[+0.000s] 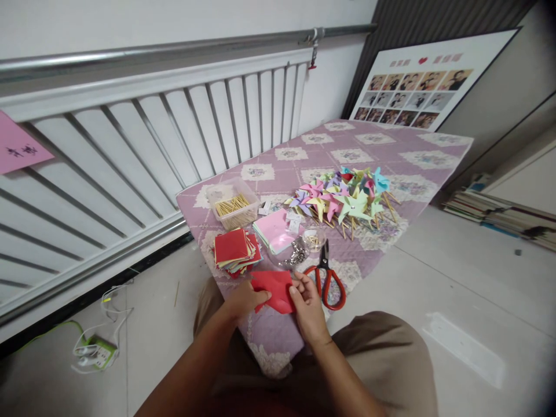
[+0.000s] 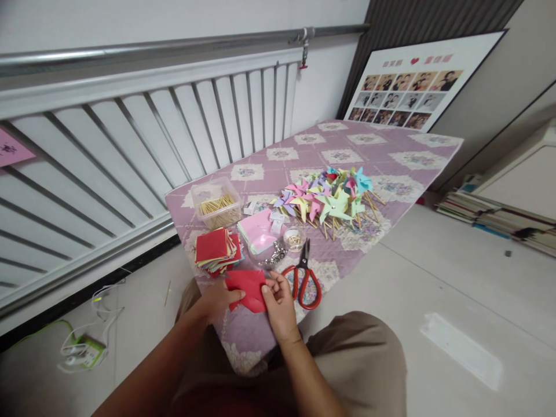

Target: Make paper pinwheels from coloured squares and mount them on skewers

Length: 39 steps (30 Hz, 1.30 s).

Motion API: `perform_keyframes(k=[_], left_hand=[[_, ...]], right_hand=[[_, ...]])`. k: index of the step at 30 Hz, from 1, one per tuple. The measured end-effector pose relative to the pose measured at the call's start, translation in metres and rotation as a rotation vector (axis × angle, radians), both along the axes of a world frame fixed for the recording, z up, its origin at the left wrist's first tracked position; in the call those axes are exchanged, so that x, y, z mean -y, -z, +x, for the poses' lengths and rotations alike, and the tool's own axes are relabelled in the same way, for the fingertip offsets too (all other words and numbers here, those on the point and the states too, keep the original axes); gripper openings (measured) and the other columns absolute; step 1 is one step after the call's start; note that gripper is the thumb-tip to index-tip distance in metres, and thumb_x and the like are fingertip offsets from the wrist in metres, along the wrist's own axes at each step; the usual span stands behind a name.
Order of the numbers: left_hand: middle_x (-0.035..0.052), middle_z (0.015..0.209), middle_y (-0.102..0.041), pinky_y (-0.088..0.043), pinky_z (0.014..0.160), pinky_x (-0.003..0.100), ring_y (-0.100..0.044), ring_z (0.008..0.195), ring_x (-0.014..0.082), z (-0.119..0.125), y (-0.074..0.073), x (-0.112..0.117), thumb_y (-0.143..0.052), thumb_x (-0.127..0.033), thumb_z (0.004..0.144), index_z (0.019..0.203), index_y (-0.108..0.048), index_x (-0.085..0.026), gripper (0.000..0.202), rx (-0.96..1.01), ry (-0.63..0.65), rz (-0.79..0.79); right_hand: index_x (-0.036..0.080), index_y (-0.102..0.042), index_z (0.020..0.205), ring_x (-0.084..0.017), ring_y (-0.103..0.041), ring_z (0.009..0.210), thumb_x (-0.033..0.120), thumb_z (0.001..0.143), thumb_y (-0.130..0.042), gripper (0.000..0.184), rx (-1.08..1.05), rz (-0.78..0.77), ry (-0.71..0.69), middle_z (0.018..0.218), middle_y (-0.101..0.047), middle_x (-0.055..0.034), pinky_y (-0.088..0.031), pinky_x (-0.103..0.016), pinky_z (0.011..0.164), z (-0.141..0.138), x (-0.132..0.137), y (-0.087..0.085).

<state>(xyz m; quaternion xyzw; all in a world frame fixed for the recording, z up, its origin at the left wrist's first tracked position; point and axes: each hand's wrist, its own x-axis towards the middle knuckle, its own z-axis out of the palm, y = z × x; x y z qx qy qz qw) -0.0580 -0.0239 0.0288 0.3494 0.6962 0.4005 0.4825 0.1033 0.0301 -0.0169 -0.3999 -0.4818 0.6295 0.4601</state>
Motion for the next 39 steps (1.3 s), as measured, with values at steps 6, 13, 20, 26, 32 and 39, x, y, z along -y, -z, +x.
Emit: perform_keyframes(k=[6, 13, 20, 26, 32, 39], left_hand=[[-0.0022, 0.056, -0.059, -0.031, 0.052, 0.026, -0.044, 0.052, 0.0130, 0.001, -0.018, -0.012, -0.062, -0.020, 0.062, 0.060, -0.063, -0.017, 0.005, -0.229, 0.160, -0.014], [-0.0004, 0.065, -0.064, -0.034, 0.052, 0.024, -0.048, 0.056, 0.0136, 0.005, -0.012, -0.019, -0.057, -0.019, 0.066, 0.067, -0.066, -0.016, 0.011, -0.344, 0.292, 0.029], [-0.0021, 0.058, -0.057, -0.029, 0.049, 0.025, -0.042, 0.051, 0.0120, 0.008, -0.014, -0.022, -0.055, -0.019, 0.065, 0.062, -0.063, -0.017, 0.009, -0.343, 0.321, 0.021], [-0.0043, 0.052, -0.050, -0.026, 0.048, 0.024, -0.038, 0.049, 0.0101, 0.007, -0.010, -0.022, -0.057, -0.020, 0.064, 0.055, -0.057, -0.017, 0.009, -0.314, 0.296, 0.014], [0.0009, 0.074, -0.064, -0.037, 0.053, 0.023, -0.050, 0.061, 0.0129, 0.014, -0.008, -0.015, -0.066, -0.036, 0.072, 0.087, -0.065, -0.019, 0.023, 0.211, 0.000, 0.039], [0.0059, 0.087, -0.068, -0.044, 0.060, 0.025, -0.061, 0.074, 0.0160, 0.043, 0.016, 0.005, -0.070, -0.054, 0.070, 0.097, -0.060, -0.018, 0.045, 0.727, -0.365, 0.158]], right_hand=[[0.024, -0.053, 0.117, -0.021, -0.069, 0.081, 0.036, 0.073, -0.072, 0.049, -0.050, -0.111, -0.199, 0.095, -0.073, -0.0047, -0.057, -0.033, 0.069, 0.002, -0.003, -0.013], [0.023, -0.056, 0.117, -0.020, -0.070, 0.079, 0.024, 0.069, -0.072, 0.050, -0.030, -0.149, -0.183, 0.098, -0.074, -0.0037, -0.057, -0.032, 0.069, 0.004, -0.005, -0.018], [0.023, -0.055, 0.118, -0.019, -0.068, 0.084, 0.020, 0.069, -0.069, 0.050, 0.038, -0.099, -0.183, 0.101, -0.072, -0.0032, -0.055, -0.033, 0.076, 0.004, -0.006, -0.019], [0.023, -0.054, 0.119, -0.018, -0.068, 0.077, 0.021, 0.070, -0.069, 0.052, 0.029, -0.117, -0.170, 0.096, -0.073, -0.0022, -0.056, -0.031, 0.069, 0.003, -0.006, -0.016], [0.023, -0.057, 0.115, -0.019, -0.069, 0.081, 0.026, 0.065, -0.077, 0.054, -0.158, -0.228, -0.027, 0.097, -0.074, -0.0014, -0.057, -0.032, 0.073, -0.001, -0.006, -0.008], [0.025, -0.060, 0.106, -0.017, -0.069, 0.081, 0.030, 0.070, -0.076, 0.039, -0.227, -0.213, 0.089, 0.094, -0.074, 0.0008, -0.057, -0.032, 0.078, -0.005, -0.004, 0.002]])
